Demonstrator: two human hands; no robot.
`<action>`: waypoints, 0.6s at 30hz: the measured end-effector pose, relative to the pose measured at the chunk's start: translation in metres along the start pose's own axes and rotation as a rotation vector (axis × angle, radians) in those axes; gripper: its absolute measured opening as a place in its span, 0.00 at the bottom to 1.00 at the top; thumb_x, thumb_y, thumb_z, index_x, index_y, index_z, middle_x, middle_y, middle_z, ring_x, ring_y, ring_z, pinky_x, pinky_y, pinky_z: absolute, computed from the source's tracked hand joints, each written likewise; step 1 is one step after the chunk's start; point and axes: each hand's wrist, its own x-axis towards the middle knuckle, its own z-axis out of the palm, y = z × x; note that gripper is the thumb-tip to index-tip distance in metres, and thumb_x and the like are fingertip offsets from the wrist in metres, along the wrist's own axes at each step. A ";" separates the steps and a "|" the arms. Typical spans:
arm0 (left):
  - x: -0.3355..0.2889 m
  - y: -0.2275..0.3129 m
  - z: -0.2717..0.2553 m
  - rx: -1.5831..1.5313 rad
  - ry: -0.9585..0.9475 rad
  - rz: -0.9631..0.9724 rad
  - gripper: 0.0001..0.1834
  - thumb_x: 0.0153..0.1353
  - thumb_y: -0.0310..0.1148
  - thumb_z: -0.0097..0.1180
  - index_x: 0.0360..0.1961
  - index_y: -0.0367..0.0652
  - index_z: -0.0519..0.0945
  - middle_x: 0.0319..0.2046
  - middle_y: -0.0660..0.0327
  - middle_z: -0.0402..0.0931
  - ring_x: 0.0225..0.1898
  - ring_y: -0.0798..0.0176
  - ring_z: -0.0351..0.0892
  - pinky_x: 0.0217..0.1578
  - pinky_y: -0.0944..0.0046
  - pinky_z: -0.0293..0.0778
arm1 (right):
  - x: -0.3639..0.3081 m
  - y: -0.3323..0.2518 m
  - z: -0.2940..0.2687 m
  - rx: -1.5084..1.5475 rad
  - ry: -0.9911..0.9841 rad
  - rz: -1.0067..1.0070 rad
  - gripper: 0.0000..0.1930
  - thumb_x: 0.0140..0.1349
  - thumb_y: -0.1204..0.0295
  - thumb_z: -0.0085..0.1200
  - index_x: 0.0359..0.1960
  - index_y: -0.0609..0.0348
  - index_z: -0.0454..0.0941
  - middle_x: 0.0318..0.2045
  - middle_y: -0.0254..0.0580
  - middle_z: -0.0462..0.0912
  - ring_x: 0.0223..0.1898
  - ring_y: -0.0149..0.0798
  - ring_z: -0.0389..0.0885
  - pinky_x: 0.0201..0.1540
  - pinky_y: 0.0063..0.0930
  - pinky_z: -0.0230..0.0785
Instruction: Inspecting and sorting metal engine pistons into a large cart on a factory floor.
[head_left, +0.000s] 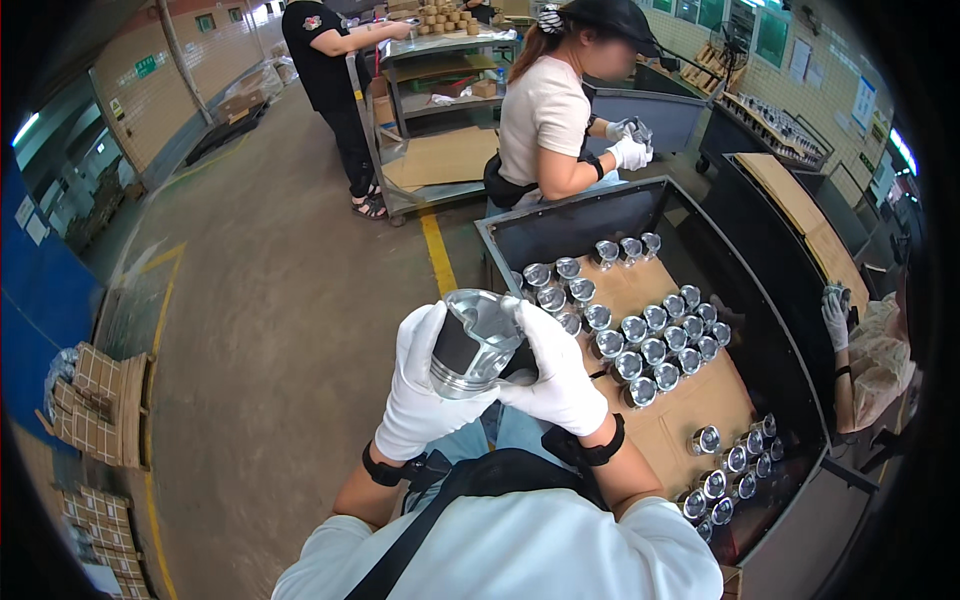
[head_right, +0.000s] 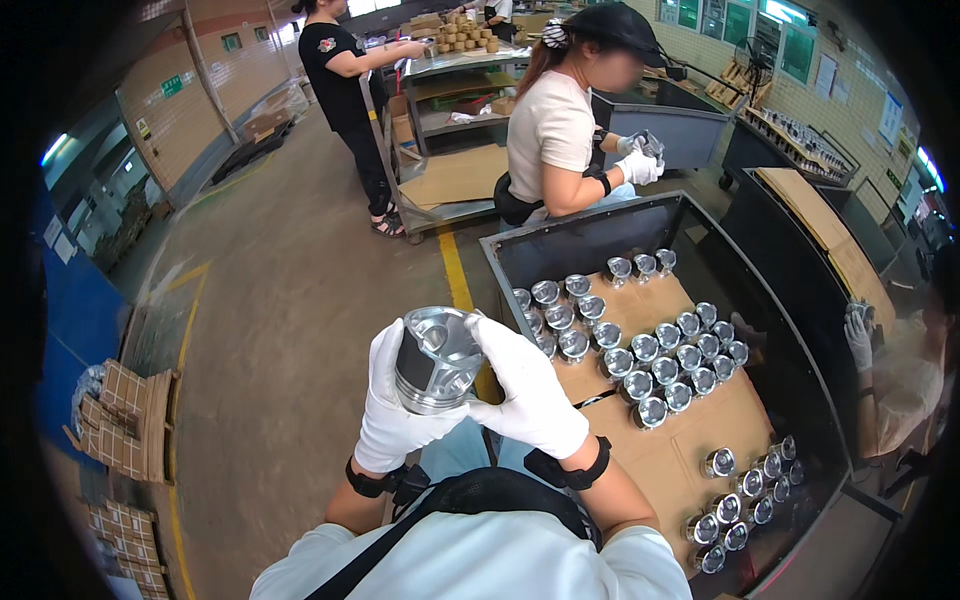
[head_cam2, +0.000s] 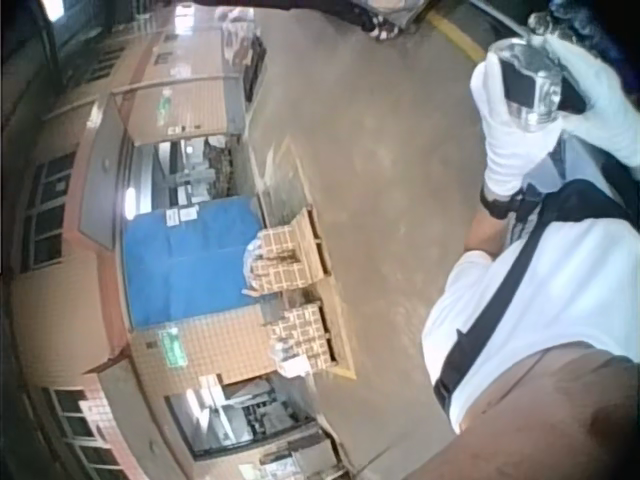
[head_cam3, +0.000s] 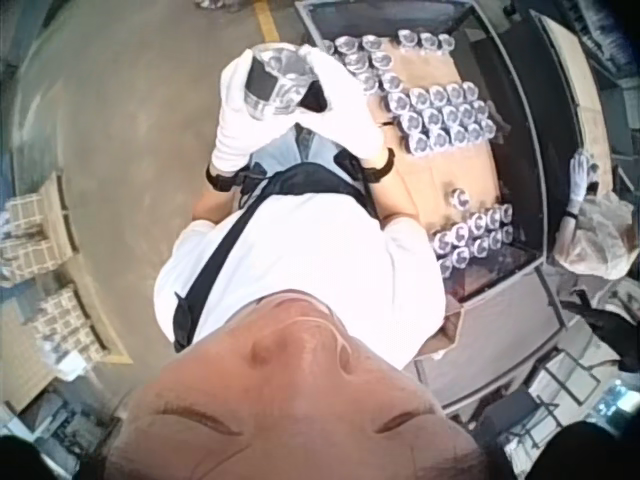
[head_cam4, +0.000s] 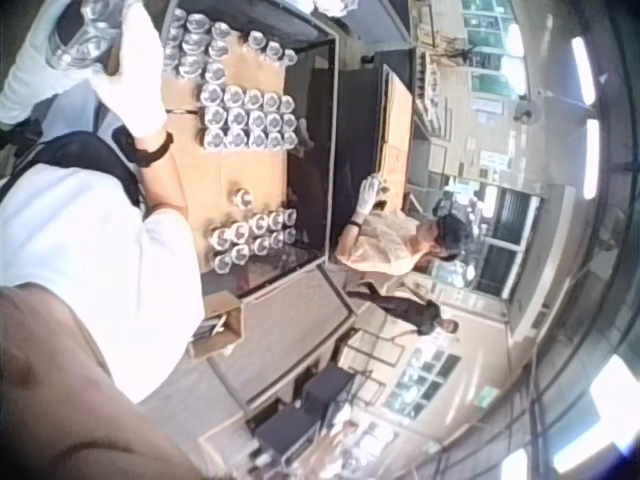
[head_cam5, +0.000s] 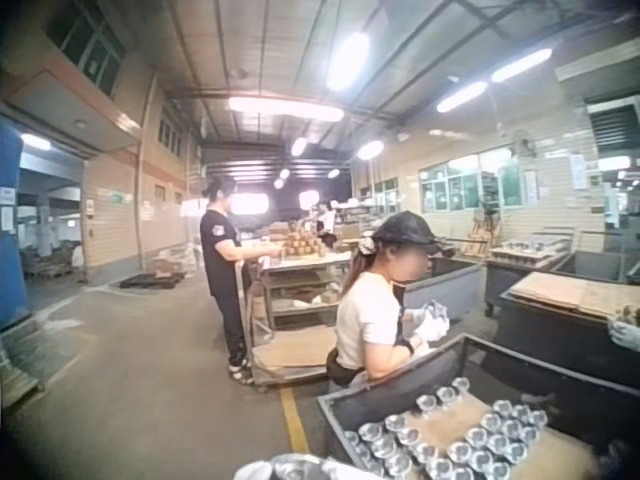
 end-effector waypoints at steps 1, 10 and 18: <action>0.000 0.002 0.000 -0.032 0.004 -0.014 0.65 0.39 0.32 0.82 0.75 0.40 0.51 0.64 0.52 0.59 0.65 0.54 0.68 0.62 0.56 0.70 | -0.001 0.001 -0.001 0.003 0.010 -0.048 0.50 0.42 0.74 0.73 0.71 0.64 0.61 0.65 0.58 0.71 0.64 0.55 0.73 0.66 0.41 0.66; -0.003 0.001 0.002 -0.235 0.042 -0.137 0.69 0.33 0.37 0.87 0.75 0.44 0.53 0.58 0.55 0.66 0.59 0.55 0.74 0.58 0.57 0.73 | -0.005 -0.004 -0.001 0.191 0.034 0.122 0.49 0.42 0.73 0.74 0.70 0.63 0.62 0.60 0.53 0.73 0.60 0.49 0.75 0.62 0.37 0.69; -0.005 -0.013 0.003 -0.619 0.107 -0.197 0.65 0.39 0.50 0.83 0.75 0.44 0.55 0.62 0.54 0.65 0.64 0.54 0.68 0.62 0.54 0.69 | -0.012 -0.004 0.015 0.658 0.093 0.258 0.40 0.42 0.84 0.65 0.63 0.59 0.65 0.61 0.47 0.71 0.63 0.42 0.71 0.66 0.37 0.65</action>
